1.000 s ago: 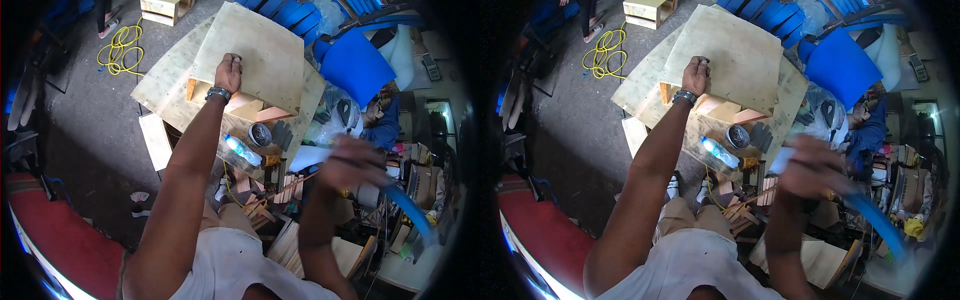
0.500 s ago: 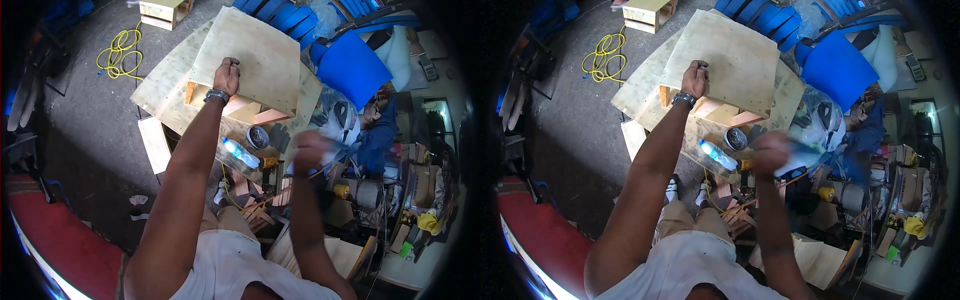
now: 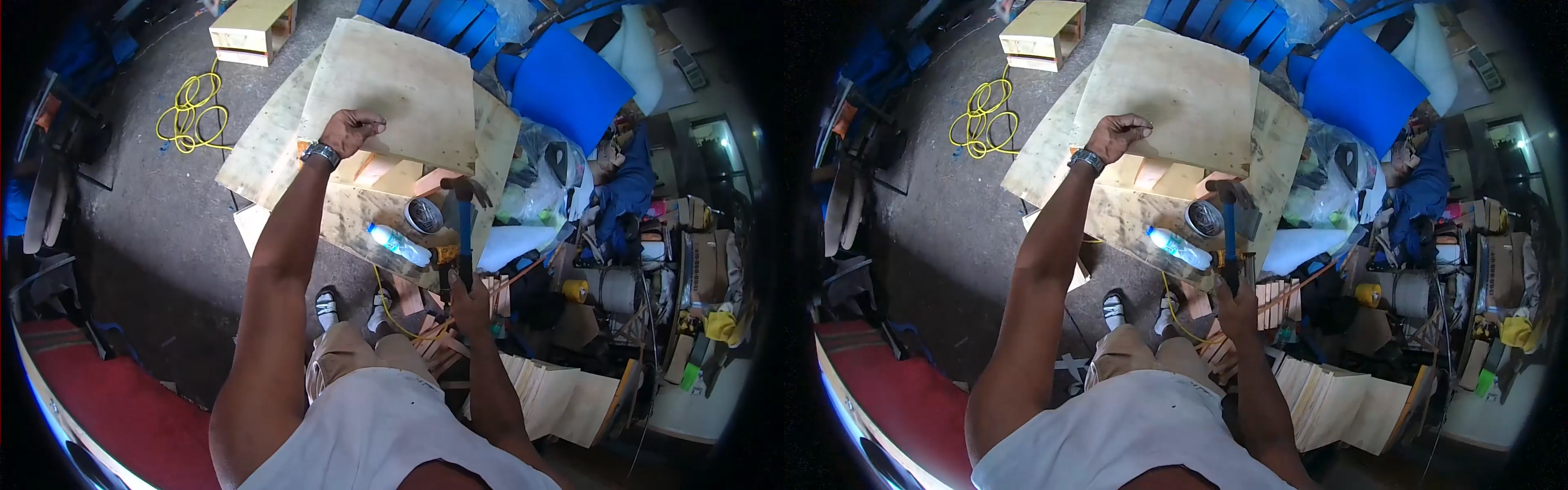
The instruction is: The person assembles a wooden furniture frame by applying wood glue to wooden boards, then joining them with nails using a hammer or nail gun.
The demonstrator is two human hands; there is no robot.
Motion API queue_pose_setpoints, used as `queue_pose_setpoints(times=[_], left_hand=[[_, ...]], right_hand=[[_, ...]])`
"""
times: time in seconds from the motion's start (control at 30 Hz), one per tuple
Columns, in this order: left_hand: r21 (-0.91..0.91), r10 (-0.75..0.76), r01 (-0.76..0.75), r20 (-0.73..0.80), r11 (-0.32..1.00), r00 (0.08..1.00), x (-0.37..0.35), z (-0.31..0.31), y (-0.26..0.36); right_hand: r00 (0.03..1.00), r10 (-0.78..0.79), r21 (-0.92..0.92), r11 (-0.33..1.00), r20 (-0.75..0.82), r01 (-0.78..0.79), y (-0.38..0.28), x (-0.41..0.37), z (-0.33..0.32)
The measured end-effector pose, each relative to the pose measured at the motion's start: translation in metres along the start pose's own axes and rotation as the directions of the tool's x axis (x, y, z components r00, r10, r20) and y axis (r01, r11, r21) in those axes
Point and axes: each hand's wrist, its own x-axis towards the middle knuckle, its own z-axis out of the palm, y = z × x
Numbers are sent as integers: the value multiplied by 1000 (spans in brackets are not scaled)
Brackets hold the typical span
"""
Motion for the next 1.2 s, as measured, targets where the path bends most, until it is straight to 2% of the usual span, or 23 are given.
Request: queue_pose_setpoints(times=[0.03,0.13,0.2,0.23,0.3,0.4,0.43,0.5,0.63,0.7,0.8,0.87,0.9,1.0,1.03,1.13,1.17,1.2], left_hand=[[99,-10,6,39,995,999,-1,0,-1],[229,-14,-11,108,973,994,-5,8,-3],[376,-5,-34,103,926,995,-7,9,6],[448,0,-45,99,893,995,-8,8,7],[472,40,-85,105,878,994,-8,6,2],[567,91,-125,87,814,992,-11,8,11],[607,106,-133,80,784,991,-12,9,16],[640,140,-163,88,751,986,-14,9,15],[678,156,-163,72,717,985,-14,10,22],[688,150,-155,68,709,986,-21,11,21],[690,177,-175,70,702,982,-16,11,24],[706,220,-219,91,674,971,-18,9,20],[722,194,-200,93,663,977,-18,9,20],[690,242,-251,113,679,964,-15,7,8],[689,223,-230,101,687,970,-16,9,12],[701,201,-203,87,684,976,-15,11,19],[717,206,-211,96,665,974,-17,9,16],[732,213,-224,110,643,971,-17,8,13]], right_hand=[[1000,-12,-9,1000,-3,12,-3,4,2],[1000,-17,-25,1000,13,17,-12,17,5],[999,6,-5,1000,45,-5,-15,26,7],[999,-32,-4,999,41,33,-16,29,10],[993,-115,-2,993,30,115,-20,38,17],[955,-295,-132,948,-12,291,-31,51,26],[960,-281,-157,948,-13,276,-36,55,29],[970,-244,-209,949,-15,236,-45,61,31],[953,-302,-374,880,38,294,-40,83,35],[972,-232,-367,903,22,224,-51,86,44],[970,-242,-360,903,29,236,-78,91,47],[949,-316,-288,910,-12,299,-108,83,48],[938,-346,-250,911,-34,327,-114,80,51],[956,-294,-388,879,20,278,-96,82,53],[986,-162,-553,818,44,159,-95,87,56],[989,-115,-406,903,91,143,-111,85,45],[974,-217,-315,922,64,226,-116,81,45],[972,-232,-312,921,34,231,-114,80,47]])
